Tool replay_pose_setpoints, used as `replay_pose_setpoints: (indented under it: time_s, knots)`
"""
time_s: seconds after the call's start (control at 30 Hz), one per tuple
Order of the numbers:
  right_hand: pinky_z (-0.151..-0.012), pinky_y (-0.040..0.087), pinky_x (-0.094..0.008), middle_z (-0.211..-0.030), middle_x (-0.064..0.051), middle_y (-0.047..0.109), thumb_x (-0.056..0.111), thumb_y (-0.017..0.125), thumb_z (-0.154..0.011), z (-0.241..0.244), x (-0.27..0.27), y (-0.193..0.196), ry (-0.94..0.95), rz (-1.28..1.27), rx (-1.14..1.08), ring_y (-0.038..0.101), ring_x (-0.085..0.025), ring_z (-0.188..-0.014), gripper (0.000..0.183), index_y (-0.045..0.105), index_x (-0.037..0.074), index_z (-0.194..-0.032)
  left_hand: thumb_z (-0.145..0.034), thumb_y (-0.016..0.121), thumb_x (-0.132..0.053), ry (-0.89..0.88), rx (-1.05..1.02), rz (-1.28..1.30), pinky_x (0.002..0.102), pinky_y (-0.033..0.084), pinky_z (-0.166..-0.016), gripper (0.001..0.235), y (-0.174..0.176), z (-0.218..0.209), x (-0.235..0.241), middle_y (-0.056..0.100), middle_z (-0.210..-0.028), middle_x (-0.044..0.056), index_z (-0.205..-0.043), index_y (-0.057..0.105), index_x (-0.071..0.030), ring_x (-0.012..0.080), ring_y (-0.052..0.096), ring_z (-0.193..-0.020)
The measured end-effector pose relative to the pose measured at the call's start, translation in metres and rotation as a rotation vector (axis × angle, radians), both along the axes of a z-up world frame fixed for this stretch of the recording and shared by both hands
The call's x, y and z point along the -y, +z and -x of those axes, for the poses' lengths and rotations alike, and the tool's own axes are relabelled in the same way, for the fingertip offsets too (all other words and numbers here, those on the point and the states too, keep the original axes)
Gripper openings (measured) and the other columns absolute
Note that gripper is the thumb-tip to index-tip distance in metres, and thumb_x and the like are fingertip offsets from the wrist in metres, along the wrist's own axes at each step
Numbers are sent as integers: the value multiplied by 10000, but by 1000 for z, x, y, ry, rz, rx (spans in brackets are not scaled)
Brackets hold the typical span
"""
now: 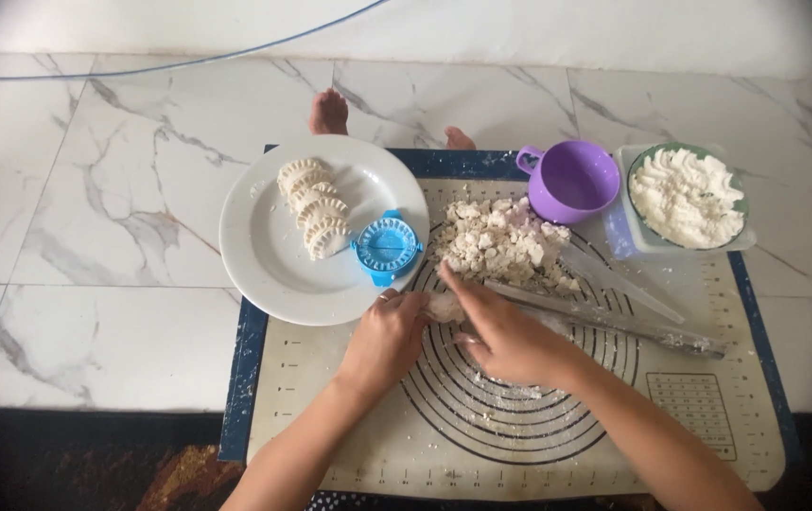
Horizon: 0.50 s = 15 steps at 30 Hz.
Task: A person is preparing dumplings by shaping dough and using a plastic mold on a silicone mat.
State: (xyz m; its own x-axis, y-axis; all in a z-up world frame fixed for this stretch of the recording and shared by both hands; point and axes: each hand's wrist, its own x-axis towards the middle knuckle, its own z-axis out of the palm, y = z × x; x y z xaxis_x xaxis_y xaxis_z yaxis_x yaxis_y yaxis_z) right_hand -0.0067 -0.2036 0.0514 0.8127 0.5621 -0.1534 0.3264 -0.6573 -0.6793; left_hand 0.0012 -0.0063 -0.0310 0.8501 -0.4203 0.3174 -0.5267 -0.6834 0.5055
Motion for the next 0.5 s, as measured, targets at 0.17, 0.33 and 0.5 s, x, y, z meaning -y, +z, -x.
replay_pose_setpoints:
  time_s: [0.17,0.33,0.5]
  knots:
    - [-665,418,-321,-1547,-229,369,2,528,-880,-23,28,-28,74,-468,-50,305,-249,-907,753,181,71,-1545,-831,785,-123,-62,-34,16,382,589,-727,212,14,-2,-2,756,-858,172,-1013,742,-24,332,740,-833]
    - [-1058,102,-760,-1615,-286,137,274,351,-990,-28,26,-38,90,-746,-311,193,-523,-1421,616,189,56,-1542,-780,836,-230,-84,-170,138,451,583,-767,312,27,4,-1,742,-877,236,-963,756,10,395,721,-872]
    - [-1241,35,-473,-1644,-188,89,688,152,-956,-21,13,-44,126,-480,-120,54,-299,-1516,898,84,-1,-1528,-801,829,-227,-25,-177,127,394,610,-788,377,17,0,2,741,-978,212,-1082,718,-2,339,739,-907]
